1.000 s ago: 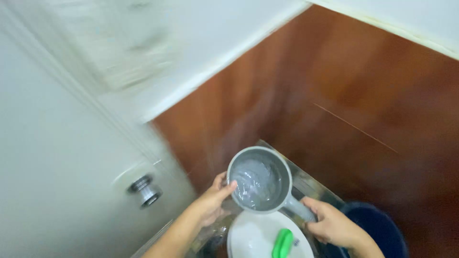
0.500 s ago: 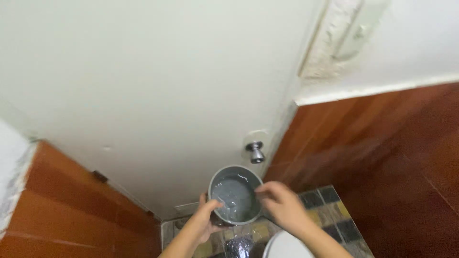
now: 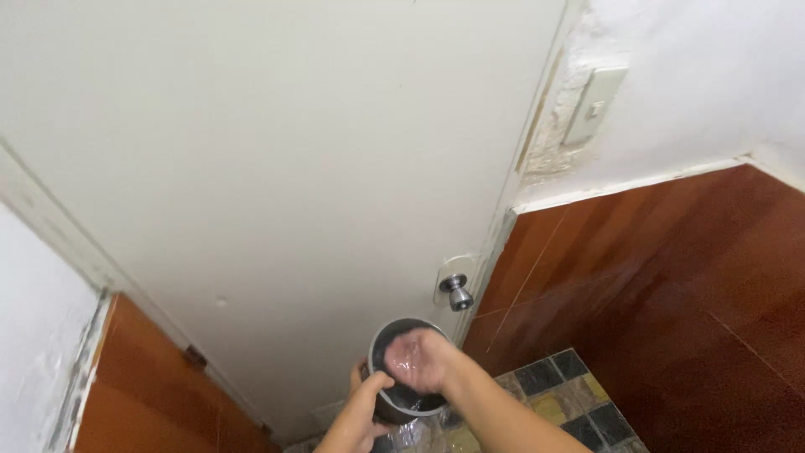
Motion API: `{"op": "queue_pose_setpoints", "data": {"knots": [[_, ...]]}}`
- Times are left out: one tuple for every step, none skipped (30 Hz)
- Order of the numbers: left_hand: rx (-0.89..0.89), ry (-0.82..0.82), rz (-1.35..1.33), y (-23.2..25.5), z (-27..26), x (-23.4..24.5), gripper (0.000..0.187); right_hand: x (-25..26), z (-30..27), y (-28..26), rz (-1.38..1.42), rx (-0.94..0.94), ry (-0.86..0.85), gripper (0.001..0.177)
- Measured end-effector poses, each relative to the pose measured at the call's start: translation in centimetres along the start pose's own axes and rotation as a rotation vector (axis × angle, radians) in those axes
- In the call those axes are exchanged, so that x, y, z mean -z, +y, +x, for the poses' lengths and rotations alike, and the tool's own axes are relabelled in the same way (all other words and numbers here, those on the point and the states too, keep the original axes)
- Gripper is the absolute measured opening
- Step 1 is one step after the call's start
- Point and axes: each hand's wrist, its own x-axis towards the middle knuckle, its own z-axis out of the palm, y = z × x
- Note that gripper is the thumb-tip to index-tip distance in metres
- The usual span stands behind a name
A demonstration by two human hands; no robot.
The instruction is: Scrubbing and rinsing a bathroom door with soapy water and a pitcher.
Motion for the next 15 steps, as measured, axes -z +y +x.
{"op": "queue_pose_setpoints", "data": {"knots": [[0.006,-0.029,-0.011,0.6,-0.1,-0.2,0.091,-2.3,-3.1,-1.8,0.19,0.088,-0.007,0.023],[0.017,-0.055,-0.029,1.0,-0.4,-0.5,0.09,-4.5,-6.4,-3.5,0.375,0.171,-0.013,0.027],[0.015,-0.065,-0.025,2.1,-0.8,-1.4,0.09,-6.9,-9.3,-7.3,0.376,0.18,-0.009,0.027],[0.042,-0.106,-0.03,3.2,-1.1,-2.2,0.092,-9.6,-12.6,-10.7,0.317,0.333,-0.113,0.031],[0.069,-0.148,-0.033,4.3,-1.5,-3.1,0.094,-12.6,-16.1,-13.8,0.253,0.485,-0.216,0.036],[0.063,-0.157,-0.033,5.5,-1.8,-4.1,0.094,-15.1,-19.5,-16.6,0.249,0.495,-0.215,0.036],[0.061,-0.165,-0.005,6.8,-2.2,-5.1,0.095,-17.6,-22.9,-19.4,-0.058,0.737,-0.267,0.032],[0.061,-0.169,0.021,8.0,-2.5,-6.2,0.097,-20.2,-26.2,-22.1,-0.376,0.958,-0.32,0.03],[0.057,-0.174,0.019,9.1,-2.5,-6.9,0.097,-20.7,-26.9,-25.7,-0.381,0.962,-0.319,0.03],[0.054,-0.188,0.049,9.8,-2.5,-7.5,0.096,-21.0,-27.6,-29.0,-0.532,1.32,-0.307,0.028],[0.05,-0.203,0.079,10.5,-2.5,-8.2,0.096,-21.3,-28.2,-32.3,-0.684,1.677,-0.292,0.026],[0.049,-0.204,0.078,10.9,-2.2,-8.5,0.096,-20.8,-27.8,-35.3,-0.686,1.678,-0.292,0.026],[0.053,-0.239,0.048,11.4,-2.0,-8.8,0.092,-20.2,-27.4,-38.3,-0.931,1.837,0.194,0.026],[0.056,-0.275,0.019,11.7,-1.7,-9.2,0.09,-19.5,-27.0,-41.3,-1.153,1.921,0.724,0.027],[0.055,-0.277,0.019,11.6,-1.1,-9.4,0.09,-18.6,-25.4,-42.4,-1.155,1.922,0.725,0.027]]}}
